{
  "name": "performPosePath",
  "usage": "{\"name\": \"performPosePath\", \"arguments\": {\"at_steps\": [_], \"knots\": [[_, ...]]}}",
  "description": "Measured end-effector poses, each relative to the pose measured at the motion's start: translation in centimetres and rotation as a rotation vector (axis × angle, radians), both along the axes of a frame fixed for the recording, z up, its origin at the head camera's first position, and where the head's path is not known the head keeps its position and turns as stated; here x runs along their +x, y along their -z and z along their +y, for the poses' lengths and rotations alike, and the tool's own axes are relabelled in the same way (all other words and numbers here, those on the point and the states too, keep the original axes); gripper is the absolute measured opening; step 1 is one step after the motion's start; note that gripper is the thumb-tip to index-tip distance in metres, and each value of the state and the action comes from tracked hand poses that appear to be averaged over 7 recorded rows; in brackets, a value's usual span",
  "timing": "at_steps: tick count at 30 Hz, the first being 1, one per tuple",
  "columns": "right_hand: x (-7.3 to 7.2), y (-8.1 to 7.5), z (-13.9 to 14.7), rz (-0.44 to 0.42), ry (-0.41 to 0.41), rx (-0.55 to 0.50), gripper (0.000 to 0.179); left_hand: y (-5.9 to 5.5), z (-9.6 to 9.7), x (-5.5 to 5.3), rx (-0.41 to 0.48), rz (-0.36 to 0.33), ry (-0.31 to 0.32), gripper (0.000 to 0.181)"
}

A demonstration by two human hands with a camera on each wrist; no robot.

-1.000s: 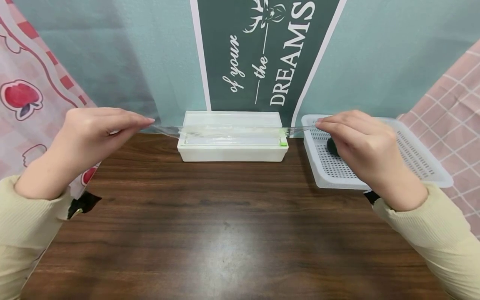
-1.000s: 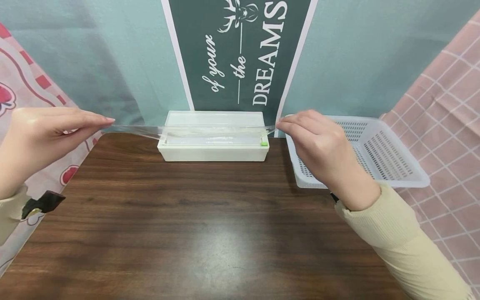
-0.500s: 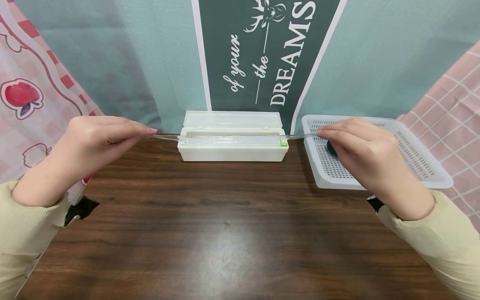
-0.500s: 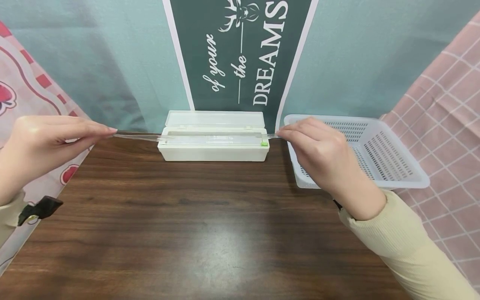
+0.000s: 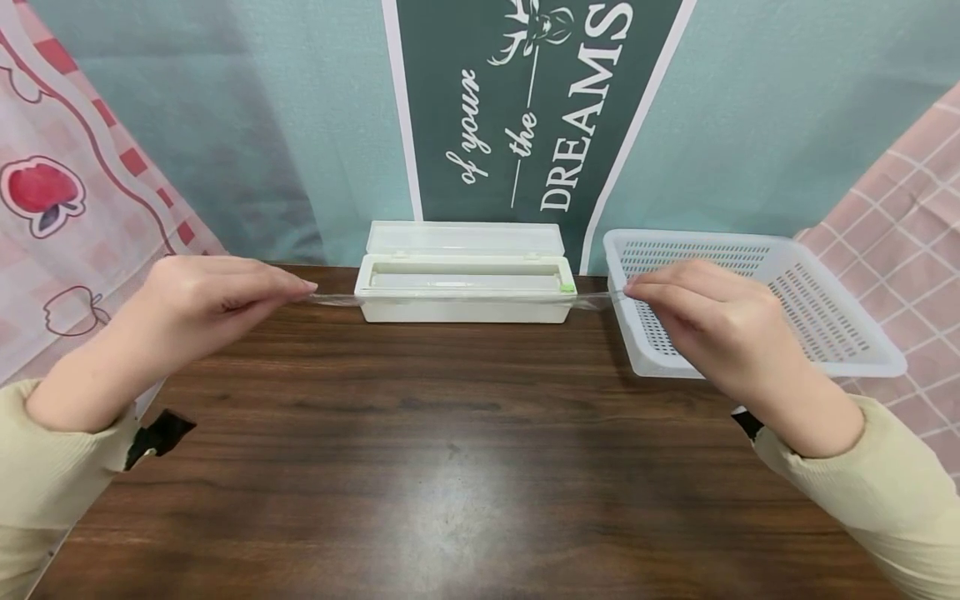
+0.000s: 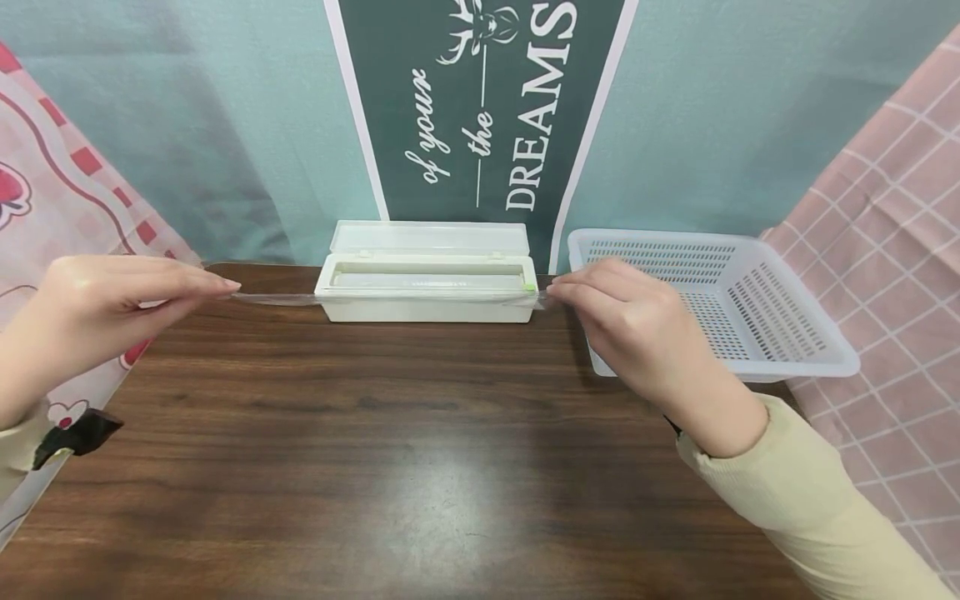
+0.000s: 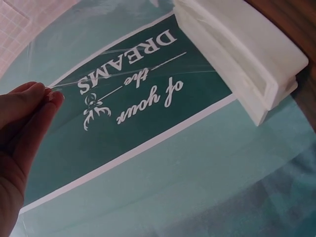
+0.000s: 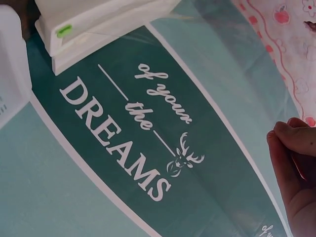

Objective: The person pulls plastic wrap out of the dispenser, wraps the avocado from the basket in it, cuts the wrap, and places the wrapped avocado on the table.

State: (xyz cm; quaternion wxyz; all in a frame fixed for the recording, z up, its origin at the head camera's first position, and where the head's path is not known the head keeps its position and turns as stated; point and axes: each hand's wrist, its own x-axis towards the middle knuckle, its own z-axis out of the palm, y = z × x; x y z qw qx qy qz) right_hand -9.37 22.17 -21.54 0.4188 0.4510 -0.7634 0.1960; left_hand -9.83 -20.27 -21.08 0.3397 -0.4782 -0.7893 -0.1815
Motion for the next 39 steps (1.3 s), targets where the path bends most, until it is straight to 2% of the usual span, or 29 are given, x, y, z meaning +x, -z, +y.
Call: {"name": "performPosePath", "arguments": {"at_steps": [9, 13, 19, 29, 35, 39], "knots": [[0.3, 0.9, 0.2, -0.016, -0.008, 0.067, 0.034, 0.9, 0.0, 0.9, -0.047, -0.052, -0.001, 0.04], [0.3, 1.5, 0.1, -0.032, -0.028, 0.075, 0.034, 1.5, 0.0, 0.9, -0.025, -0.054, 0.035, 0.039], [0.4, 2.5, 0.1, -0.076, -0.047, 0.086, 0.035, 2.3, 0.0, 0.9, -0.047, -0.112, 0.032, 0.041], [0.4, 4.2, 0.1, -0.156, -0.104, 0.242, 0.038, 4.8, 0.1, 0.4, -0.029, -0.15, 0.117, 0.037], [0.4, 5.2, 0.0, -0.177, -0.135, 0.258, 0.038, 6.0, 0.1, 0.3, -0.027, -0.188, 0.165, 0.037], [0.6, 6.1, 0.0, -0.207, -0.145, 0.28, 0.04, 6.6, 0.1, 0.5, -0.042, -0.226, 0.17, 0.038]]}}
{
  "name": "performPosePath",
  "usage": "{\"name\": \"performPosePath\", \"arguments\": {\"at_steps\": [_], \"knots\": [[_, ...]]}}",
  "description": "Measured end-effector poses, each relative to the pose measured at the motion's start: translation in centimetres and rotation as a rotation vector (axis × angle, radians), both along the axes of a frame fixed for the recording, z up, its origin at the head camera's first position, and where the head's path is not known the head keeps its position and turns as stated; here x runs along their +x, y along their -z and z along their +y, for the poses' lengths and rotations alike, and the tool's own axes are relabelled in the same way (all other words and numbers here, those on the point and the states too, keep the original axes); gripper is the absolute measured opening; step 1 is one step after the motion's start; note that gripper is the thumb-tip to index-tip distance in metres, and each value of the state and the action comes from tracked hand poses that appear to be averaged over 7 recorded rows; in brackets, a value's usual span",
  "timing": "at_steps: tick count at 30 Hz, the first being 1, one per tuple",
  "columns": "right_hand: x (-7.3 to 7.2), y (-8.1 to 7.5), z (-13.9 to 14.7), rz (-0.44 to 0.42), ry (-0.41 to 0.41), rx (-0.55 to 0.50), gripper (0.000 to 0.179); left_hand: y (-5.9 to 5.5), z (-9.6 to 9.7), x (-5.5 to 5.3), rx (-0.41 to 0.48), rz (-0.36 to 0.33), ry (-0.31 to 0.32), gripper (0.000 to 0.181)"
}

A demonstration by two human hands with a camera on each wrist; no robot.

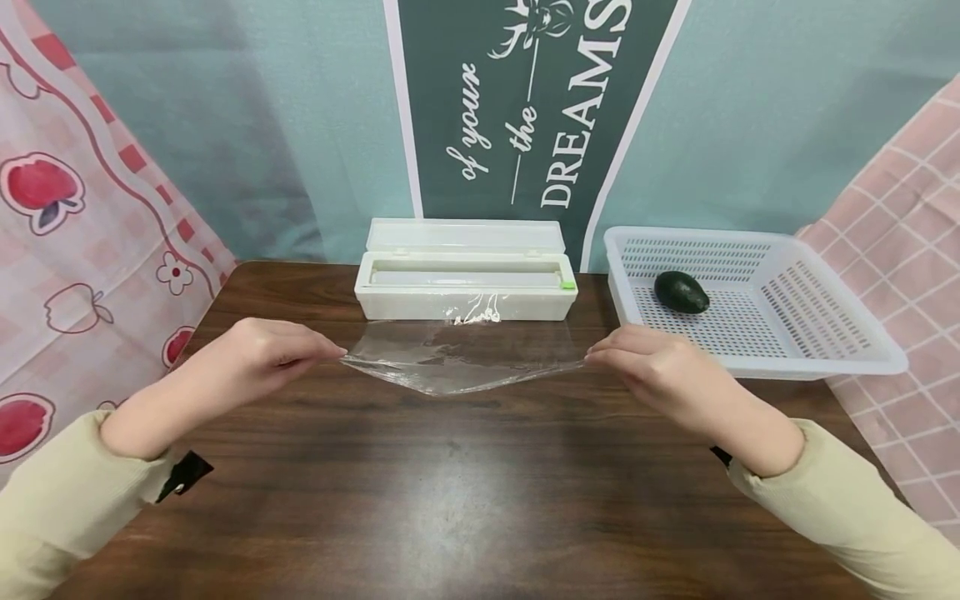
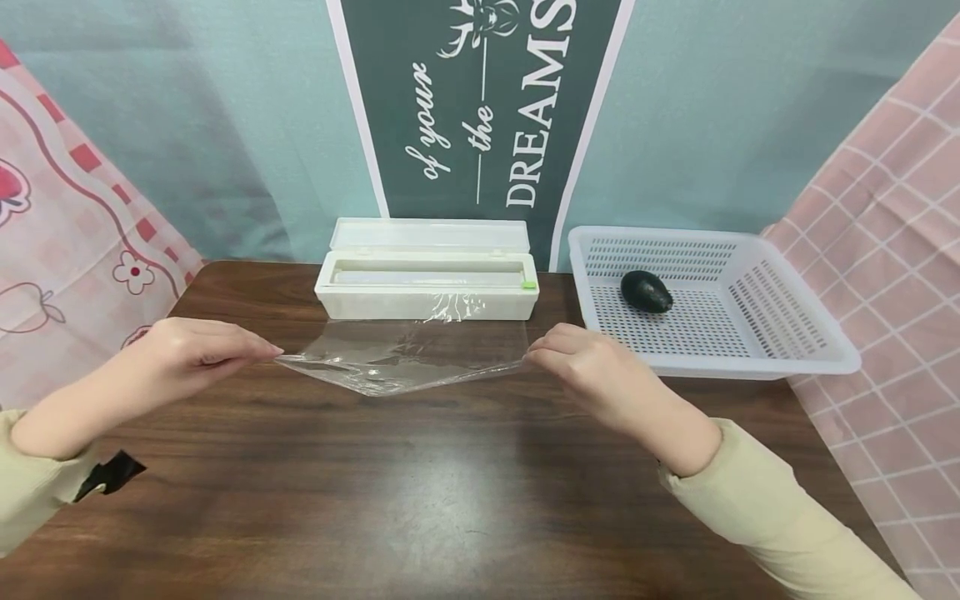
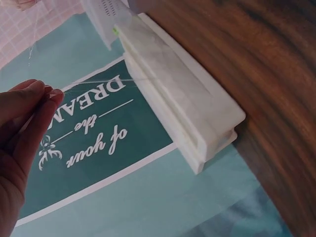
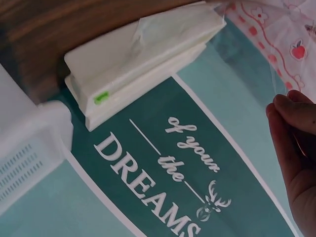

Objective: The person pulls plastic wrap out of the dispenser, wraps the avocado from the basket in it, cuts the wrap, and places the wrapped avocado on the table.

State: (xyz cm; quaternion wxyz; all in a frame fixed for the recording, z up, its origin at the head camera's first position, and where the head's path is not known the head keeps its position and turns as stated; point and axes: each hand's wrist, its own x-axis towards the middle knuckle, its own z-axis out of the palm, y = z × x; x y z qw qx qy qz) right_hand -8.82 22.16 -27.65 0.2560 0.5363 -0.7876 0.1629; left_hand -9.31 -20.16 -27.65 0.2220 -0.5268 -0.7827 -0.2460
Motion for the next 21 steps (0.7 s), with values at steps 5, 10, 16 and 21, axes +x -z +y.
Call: {"name": "performPosePath", "arguments": {"at_steps": [5, 10, 16, 21], "knots": [[0.0, 1.2, 0.2, -0.035, -0.002, 0.039, 0.032, 0.7, 0.1, 0.0, -0.033, -0.059, 0.005, 0.038], [-0.1, 2.2, 0.5, -0.061, 0.015, 0.08, 0.031, 1.6, 0.0, -0.1, -0.045, -0.085, 0.022, 0.038], [-0.2, 3.4, 0.5, -0.111, -0.022, 0.108, 0.038, 3.0, 0.0, -0.1, -0.084, -0.099, 0.017, 0.013], [-0.5, 4.4, 0.3, -0.122, -0.083, 0.113, 0.04, 4.0, 0.2, -0.1, -0.12, -0.144, 0.02, 0.033]]}}
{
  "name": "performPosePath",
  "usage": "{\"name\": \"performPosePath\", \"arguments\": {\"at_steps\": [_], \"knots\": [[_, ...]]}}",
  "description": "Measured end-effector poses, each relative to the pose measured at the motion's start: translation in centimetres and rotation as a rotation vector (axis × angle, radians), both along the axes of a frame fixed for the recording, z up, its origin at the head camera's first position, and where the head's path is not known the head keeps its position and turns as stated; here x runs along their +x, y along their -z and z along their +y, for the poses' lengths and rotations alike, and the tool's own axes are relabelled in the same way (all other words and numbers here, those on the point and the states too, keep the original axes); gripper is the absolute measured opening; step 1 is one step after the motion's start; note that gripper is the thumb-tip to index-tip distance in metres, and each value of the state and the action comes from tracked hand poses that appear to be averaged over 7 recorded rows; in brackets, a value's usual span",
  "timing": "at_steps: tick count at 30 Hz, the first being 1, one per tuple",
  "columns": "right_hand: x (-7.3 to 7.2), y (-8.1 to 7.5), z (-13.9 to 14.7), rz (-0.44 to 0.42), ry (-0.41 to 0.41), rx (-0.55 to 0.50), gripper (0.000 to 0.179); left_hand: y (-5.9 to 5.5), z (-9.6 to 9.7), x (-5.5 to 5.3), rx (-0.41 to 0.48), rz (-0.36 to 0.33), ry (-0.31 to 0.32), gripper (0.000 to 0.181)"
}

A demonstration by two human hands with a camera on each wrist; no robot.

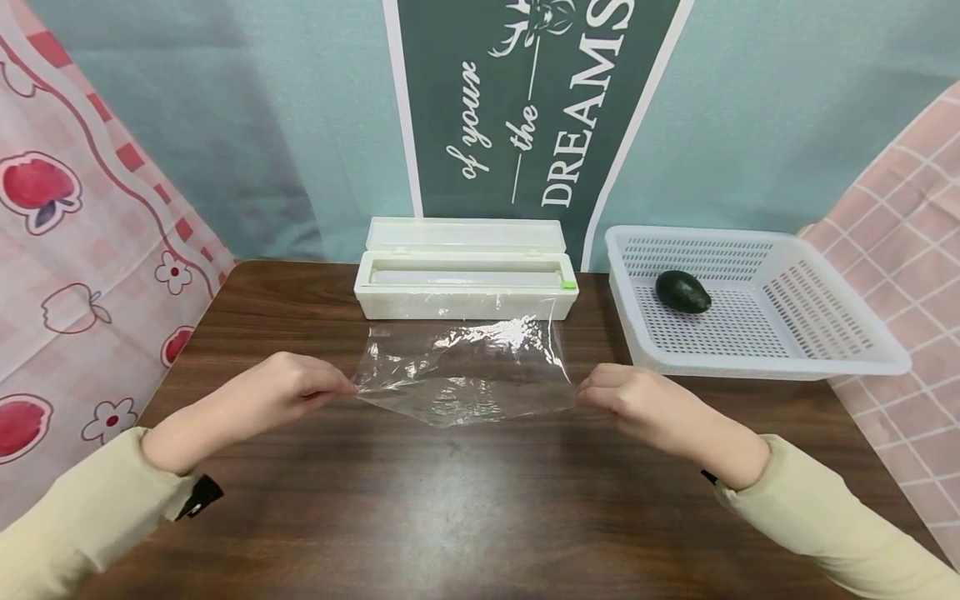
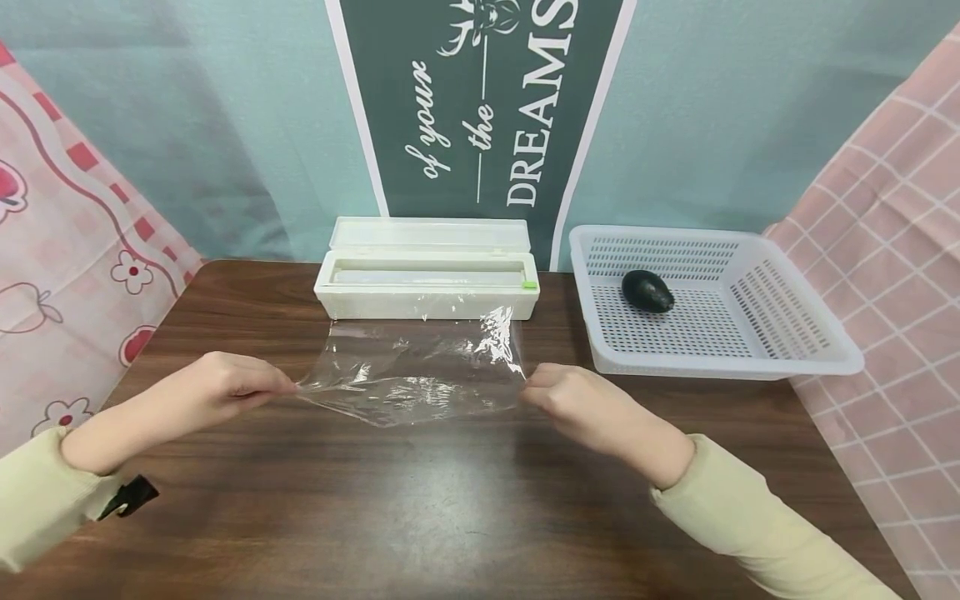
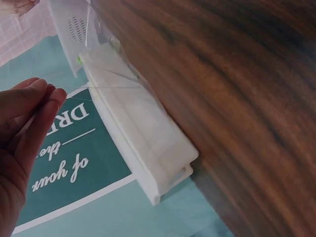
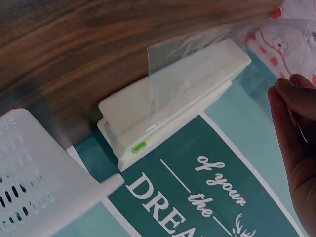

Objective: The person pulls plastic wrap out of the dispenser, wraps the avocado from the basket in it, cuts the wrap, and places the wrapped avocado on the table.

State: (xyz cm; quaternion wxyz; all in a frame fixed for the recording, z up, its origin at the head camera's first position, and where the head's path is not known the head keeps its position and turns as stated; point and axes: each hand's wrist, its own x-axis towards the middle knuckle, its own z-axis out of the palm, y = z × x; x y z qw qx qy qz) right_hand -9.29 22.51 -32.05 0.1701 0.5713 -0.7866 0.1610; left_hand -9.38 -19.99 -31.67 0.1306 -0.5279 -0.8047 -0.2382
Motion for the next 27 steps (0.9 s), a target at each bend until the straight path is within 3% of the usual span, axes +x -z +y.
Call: {"name": "performPosePath", "arguments": {"at_steps": [5, 12, 22, 27], "knots": [[0.0, 1.0, 0.0, -0.014, -0.02, 0.011, 0.04, 1.1, 0.1, 0.1, -0.031, -0.04, 0.009, 0.029], [0.0, 2.6, 0.0, -0.056, -0.037, 0.061, 0.037, 2.6, 0.4, 0.3, -0.08, -0.038, 0.039, 0.025], [0.5, 4.4, -0.3, -0.078, 0.022, 0.182, 0.035, 4.0, 0.8, 0.7, -0.173, -0.06, 0.002, 0.02], [0.4, 5.3, -0.4, -0.093, 0.003, 0.196, 0.034, 4.9, 1.0, 0.7, -0.225, -0.057, 0.008, 0.015]]}}
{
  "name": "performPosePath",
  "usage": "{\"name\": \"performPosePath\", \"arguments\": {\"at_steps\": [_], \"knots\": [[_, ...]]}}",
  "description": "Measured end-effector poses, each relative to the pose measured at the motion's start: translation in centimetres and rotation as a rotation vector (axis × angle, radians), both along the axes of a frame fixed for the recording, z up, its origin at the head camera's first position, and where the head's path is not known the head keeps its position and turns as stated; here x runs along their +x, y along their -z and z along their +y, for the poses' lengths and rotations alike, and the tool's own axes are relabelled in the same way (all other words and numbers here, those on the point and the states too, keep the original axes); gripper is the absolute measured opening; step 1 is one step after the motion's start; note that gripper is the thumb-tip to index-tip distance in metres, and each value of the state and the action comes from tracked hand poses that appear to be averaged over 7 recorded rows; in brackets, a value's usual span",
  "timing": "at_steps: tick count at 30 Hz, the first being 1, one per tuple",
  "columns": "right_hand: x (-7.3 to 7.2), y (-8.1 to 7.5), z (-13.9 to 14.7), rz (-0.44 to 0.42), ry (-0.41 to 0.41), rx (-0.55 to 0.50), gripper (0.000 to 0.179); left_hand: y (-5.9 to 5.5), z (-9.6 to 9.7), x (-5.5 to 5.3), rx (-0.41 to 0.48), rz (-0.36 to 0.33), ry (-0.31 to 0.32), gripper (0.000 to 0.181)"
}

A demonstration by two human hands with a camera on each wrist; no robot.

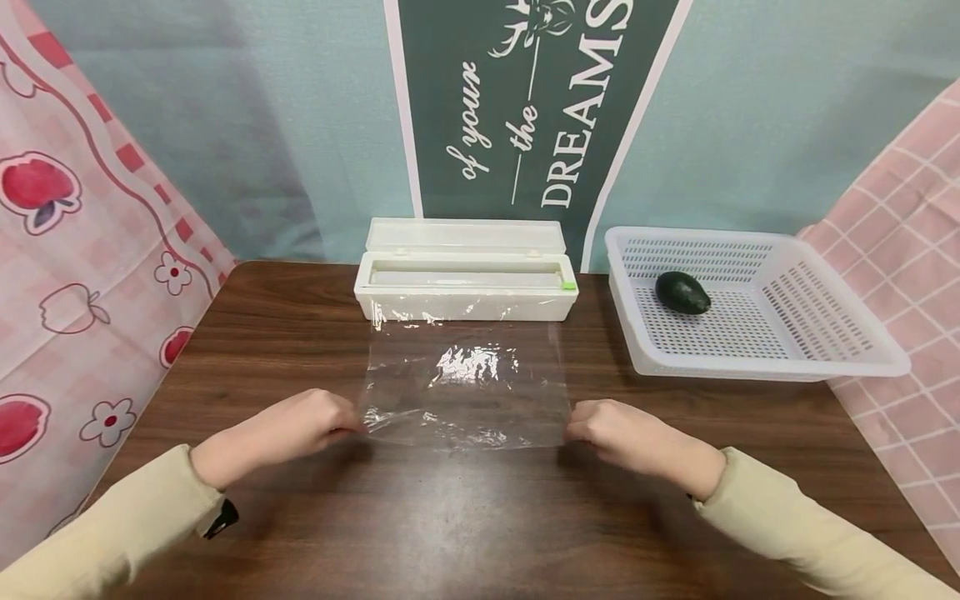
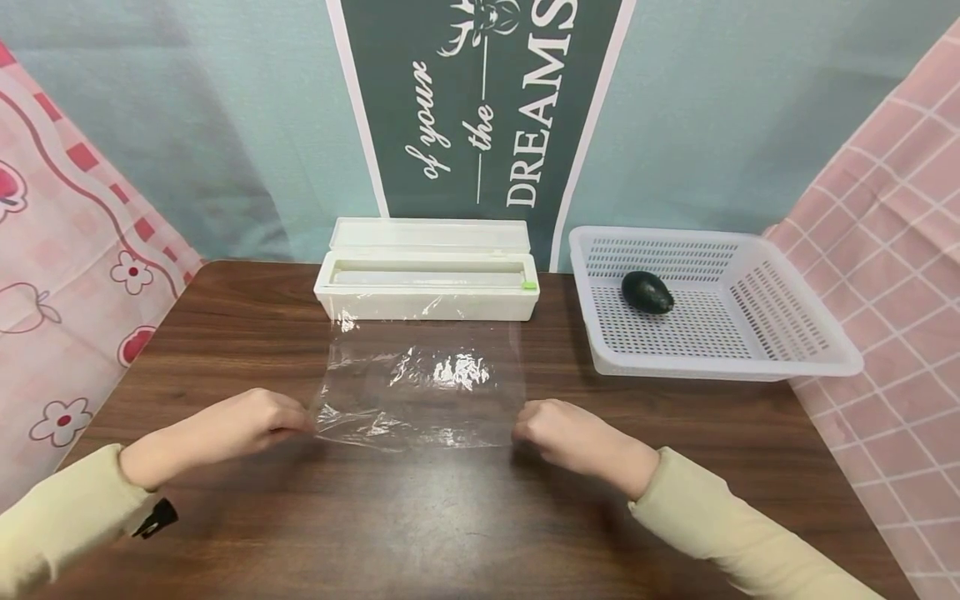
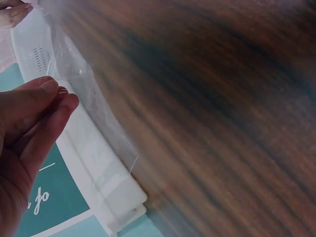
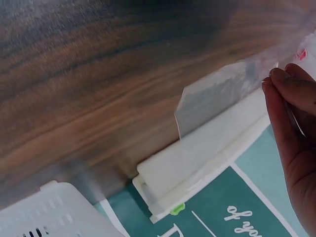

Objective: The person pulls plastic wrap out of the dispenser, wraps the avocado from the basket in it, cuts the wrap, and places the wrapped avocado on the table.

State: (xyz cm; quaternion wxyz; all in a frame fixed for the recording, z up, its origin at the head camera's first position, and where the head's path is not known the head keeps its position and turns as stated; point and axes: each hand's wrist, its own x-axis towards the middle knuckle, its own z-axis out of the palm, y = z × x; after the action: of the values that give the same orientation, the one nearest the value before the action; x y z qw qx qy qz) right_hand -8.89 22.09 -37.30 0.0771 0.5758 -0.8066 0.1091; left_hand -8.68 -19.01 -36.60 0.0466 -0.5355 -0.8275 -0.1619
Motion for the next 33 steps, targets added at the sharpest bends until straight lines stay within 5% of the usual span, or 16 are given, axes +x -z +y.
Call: {"name": "performPosePath", "arguments": {"at_steps": [20, 33], "knots": [[0.1, 2.8, -0.4, -0.098, 0.004, 0.129, 0.02, 3.0, 0.0, 0.1, -0.051, 0.007, 0.018, 0.01], [0.1, 3.6, -0.6, -0.103, -0.013, 0.14, 0.017, 3.4, 0.2, 0.5, -0.132, -0.004, -0.009, 0.007]]}}
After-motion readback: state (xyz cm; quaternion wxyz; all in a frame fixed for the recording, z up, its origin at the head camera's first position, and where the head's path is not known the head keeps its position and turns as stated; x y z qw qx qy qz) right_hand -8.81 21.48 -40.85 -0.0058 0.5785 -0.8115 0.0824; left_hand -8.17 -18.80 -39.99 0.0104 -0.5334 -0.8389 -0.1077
